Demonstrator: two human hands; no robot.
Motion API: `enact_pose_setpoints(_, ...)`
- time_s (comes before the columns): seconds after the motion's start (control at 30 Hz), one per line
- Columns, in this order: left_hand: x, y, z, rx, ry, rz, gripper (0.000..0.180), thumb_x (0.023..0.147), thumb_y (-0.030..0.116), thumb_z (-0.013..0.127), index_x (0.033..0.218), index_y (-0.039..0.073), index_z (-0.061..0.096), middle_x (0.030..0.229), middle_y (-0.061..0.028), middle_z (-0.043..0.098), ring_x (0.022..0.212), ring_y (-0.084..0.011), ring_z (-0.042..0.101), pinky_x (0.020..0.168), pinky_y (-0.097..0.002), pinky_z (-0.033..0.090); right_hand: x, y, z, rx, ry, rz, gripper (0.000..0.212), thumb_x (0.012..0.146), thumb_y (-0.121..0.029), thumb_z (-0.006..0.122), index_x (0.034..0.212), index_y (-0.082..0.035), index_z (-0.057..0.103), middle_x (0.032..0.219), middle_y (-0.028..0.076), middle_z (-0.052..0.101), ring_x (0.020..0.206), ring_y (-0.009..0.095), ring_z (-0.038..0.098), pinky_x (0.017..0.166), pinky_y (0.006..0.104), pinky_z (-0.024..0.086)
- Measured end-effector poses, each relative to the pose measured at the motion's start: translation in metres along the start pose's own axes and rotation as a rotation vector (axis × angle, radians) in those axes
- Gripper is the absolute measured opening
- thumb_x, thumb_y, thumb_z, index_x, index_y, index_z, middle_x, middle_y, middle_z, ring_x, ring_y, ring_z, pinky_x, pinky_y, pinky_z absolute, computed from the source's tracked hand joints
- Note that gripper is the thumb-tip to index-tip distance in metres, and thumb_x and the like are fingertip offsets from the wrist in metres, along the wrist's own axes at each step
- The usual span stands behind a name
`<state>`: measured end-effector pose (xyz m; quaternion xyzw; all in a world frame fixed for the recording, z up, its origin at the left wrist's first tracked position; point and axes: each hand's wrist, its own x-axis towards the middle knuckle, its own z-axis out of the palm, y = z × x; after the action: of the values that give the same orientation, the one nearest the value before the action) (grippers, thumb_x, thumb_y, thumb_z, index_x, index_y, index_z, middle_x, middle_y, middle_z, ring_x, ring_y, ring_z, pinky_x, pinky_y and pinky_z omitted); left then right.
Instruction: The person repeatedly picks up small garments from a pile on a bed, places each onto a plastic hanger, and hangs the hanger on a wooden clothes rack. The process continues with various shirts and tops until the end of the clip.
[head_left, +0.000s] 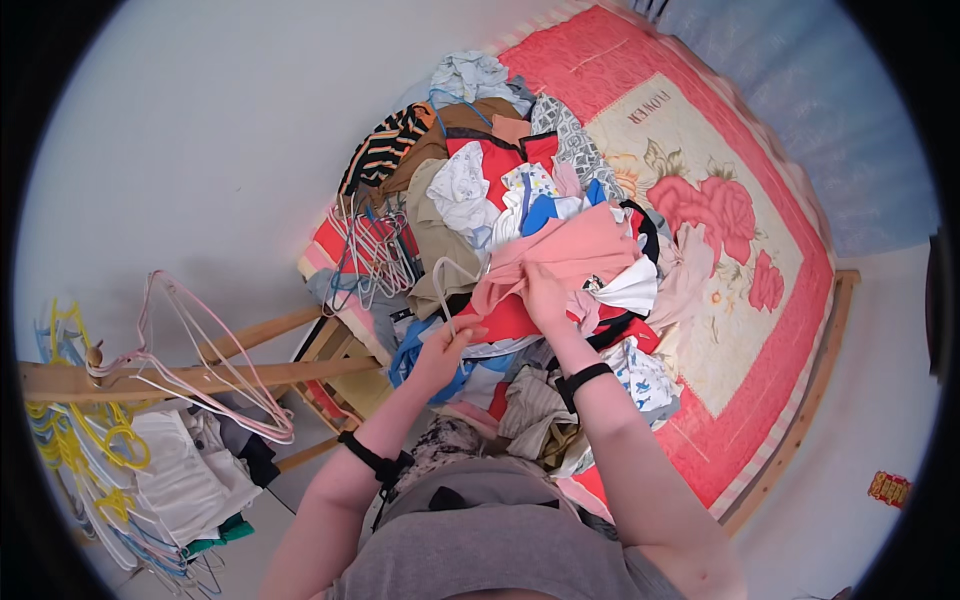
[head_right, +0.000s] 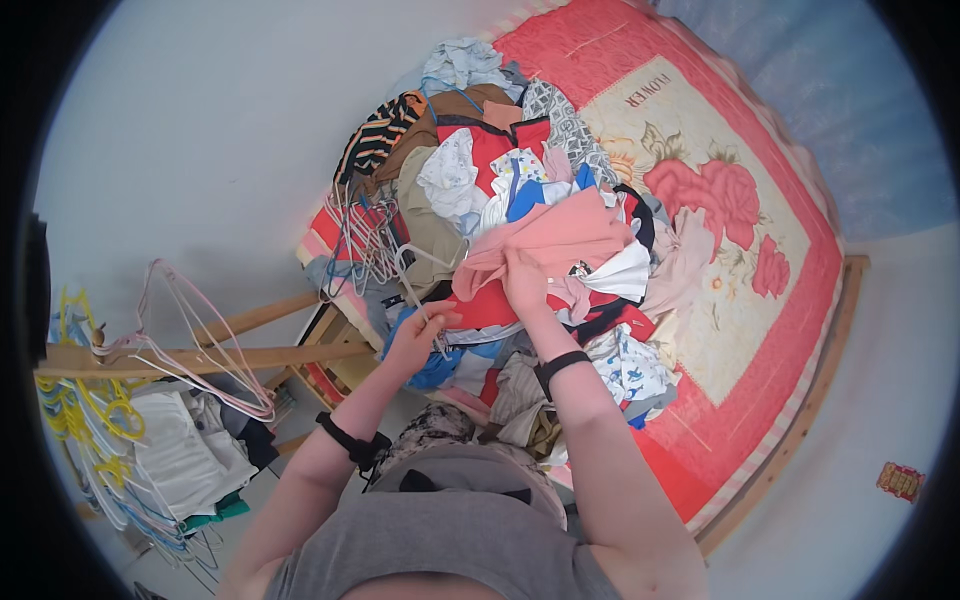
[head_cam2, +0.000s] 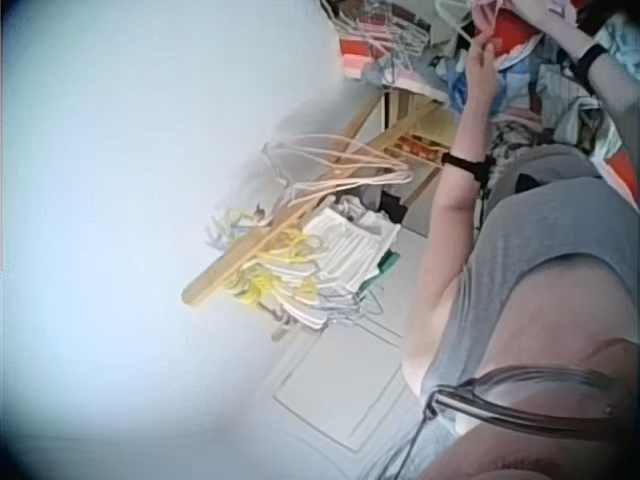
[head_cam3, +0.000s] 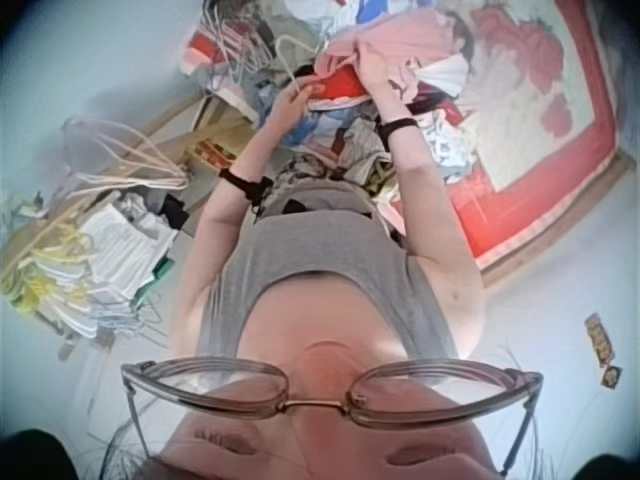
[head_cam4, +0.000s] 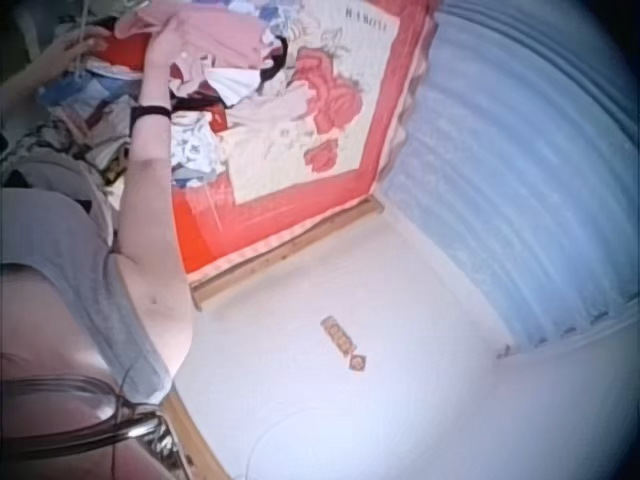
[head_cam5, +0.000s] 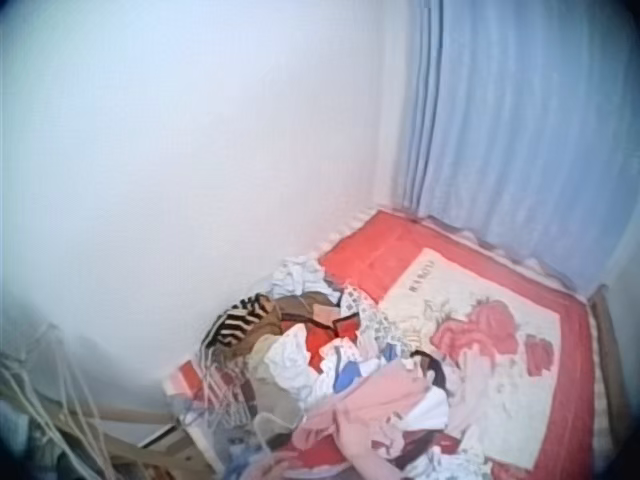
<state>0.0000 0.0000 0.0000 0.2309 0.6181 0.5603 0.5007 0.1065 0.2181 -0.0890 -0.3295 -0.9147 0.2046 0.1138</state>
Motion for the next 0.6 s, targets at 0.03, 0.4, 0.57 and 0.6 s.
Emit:
enact_pose_setpoints(0.03,-0.001,0.002,0.001,0.021,0.027,0.010,0.030,0.104,0.009,0.045,0.132,0.005,0.054,0.114,-0.0075,0.069,0.109,-0.0137,0.061,0.098,-0.0284,0.044,-0.001,0.002,0.002,0.027,-0.037,-0.056,0.033,0.079,-0.015,0.068,0.111,-0.009,0.060,0.100,0.013,0.062,0.096,0.033,0.062,0.081,0.0422,0.051)
enact_pose_setpoints(0.4,0.032,-0.010,-0.038,0.060,0.284,0.083,0.028,0.102,0.009,0.046,0.125,0.000,0.059,0.110,-0.0091,0.070,0.105,-0.0162,0.064,0.095,-0.0290,0.046,-0.069,-0.059,-0.064,0.502,-0.209,-0.116,0.014,0.085,-0.018,0.069,0.087,-0.004,0.067,0.085,0.012,0.062,0.081,0.030,0.063,0.071,0.0394,0.050)
enact_pose_setpoints(0.57,0.067,-0.028,-0.086,0.308,0.434,0.132,0.029,0.102,0.012,0.048,0.127,0.002,0.060,0.107,-0.0102,0.072,0.101,-0.0159,0.066,0.090,-0.0283,0.048,-0.066,-0.079,-0.138,0.701,0.013,0.057,0.010,0.088,-0.010,0.068,0.085,-0.001,0.066,0.081,0.009,0.056,0.072,0.021,0.057,0.065,0.0308,0.045)
enact_pose_setpoints(0.6,0.073,-0.021,-0.089,0.352,0.454,0.127,0.030,0.101,0.013,0.050,0.127,0.002,0.060,0.105,-0.0109,0.072,0.101,-0.0154,0.066,0.090,-0.0285,0.048,-0.065,-0.082,-0.153,0.734,0.040,0.077,0.011,0.089,-0.010,0.067,0.085,0.000,0.065,0.081,0.008,0.055,0.071,0.019,0.055,0.064,0.0297,0.044)
